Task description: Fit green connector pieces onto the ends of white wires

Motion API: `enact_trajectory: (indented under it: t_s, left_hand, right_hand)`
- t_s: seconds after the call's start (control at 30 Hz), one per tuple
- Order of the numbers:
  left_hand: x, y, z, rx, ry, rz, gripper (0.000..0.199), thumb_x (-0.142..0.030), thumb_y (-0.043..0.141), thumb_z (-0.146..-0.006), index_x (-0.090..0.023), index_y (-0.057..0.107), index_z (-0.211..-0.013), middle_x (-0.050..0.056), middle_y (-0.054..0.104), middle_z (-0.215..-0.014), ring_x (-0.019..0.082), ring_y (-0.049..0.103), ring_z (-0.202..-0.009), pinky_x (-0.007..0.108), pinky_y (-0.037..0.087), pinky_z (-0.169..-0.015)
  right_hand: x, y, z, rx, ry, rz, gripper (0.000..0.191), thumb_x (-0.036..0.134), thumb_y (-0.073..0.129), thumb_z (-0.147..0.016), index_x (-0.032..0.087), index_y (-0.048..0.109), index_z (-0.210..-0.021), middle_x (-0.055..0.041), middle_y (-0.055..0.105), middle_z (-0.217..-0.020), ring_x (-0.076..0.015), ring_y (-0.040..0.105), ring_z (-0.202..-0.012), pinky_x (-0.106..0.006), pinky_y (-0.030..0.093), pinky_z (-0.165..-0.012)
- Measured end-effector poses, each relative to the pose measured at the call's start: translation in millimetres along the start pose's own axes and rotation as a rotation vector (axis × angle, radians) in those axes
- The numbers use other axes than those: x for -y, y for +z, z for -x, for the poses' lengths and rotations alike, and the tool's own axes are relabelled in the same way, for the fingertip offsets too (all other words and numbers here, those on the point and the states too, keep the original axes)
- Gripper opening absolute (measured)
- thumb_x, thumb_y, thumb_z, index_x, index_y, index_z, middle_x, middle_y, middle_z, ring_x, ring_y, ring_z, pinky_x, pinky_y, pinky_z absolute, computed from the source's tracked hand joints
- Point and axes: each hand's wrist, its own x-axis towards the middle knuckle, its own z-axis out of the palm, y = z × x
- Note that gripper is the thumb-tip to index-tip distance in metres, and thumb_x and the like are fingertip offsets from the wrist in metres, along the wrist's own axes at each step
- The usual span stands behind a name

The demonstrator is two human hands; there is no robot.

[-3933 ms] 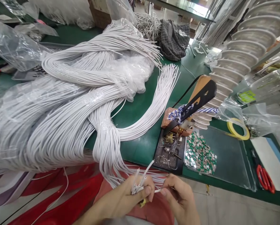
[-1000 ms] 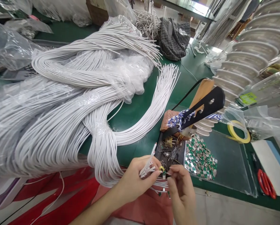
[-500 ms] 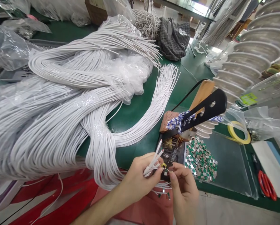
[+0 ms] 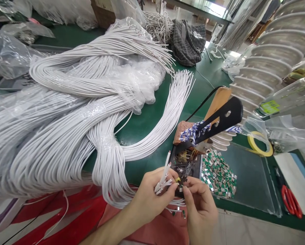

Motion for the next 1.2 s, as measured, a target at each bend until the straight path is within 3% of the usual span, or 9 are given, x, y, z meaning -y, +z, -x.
enact_trajectory:
  t_s: [0.3,0.77,1.2]
  left_hand:
    - [10.3,1.9,3.8,-0.007,-0.135,0.023,0.014,-0.020,0.056,-0.083,-0.016,0.055,-0.069,0.003,0.059,-0.075,0.012,0.049,-0.058,0.022,0.037,-0.052]
    - [3.2,2.9,1.4,0.002,-0.018,0.014,0.018,-0.012,0.055,-0.083,-0.016,0.054,-0.065,0.001,0.060,-0.076,0.011,0.052,-0.062,0.021,0.040,-0.056]
    - [4.8,1.7,1.9,-0.018,-0.047,0.058,0.015,-0.015,0.058,-0.084,-0.016,0.057,-0.069,0.003,0.062,-0.078,0.013,0.056,-0.064,0.022,0.044,-0.059]
  right_hand:
    - [-0.4,-3.6,1.2,0.030,0.008,0.021,0.012,0.017,0.068,-0.086,0.020,0.064,-0.075,-0.0032,0.070,-0.082,-0.0144,0.069,-0.079,-0.021,0.055,-0.069]
    - [-0.3,-0.9,-2.8,0.020,-0.032,-0.001,0.013,0.012,0.068,-0.085,0.021,0.066,-0.077,-0.0013,0.067,-0.084,-0.0136,0.065,-0.081,-0.021,0.053,-0.069]
    - [2.6,-1.9,-1.2,0.035,0.009,0.016,0.013,0.015,0.069,-0.085,0.021,0.064,-0.074,-0.0030,0.067,-0.083,-0.0156,0.066,-0.080,-0.024,0.054,-0.069]
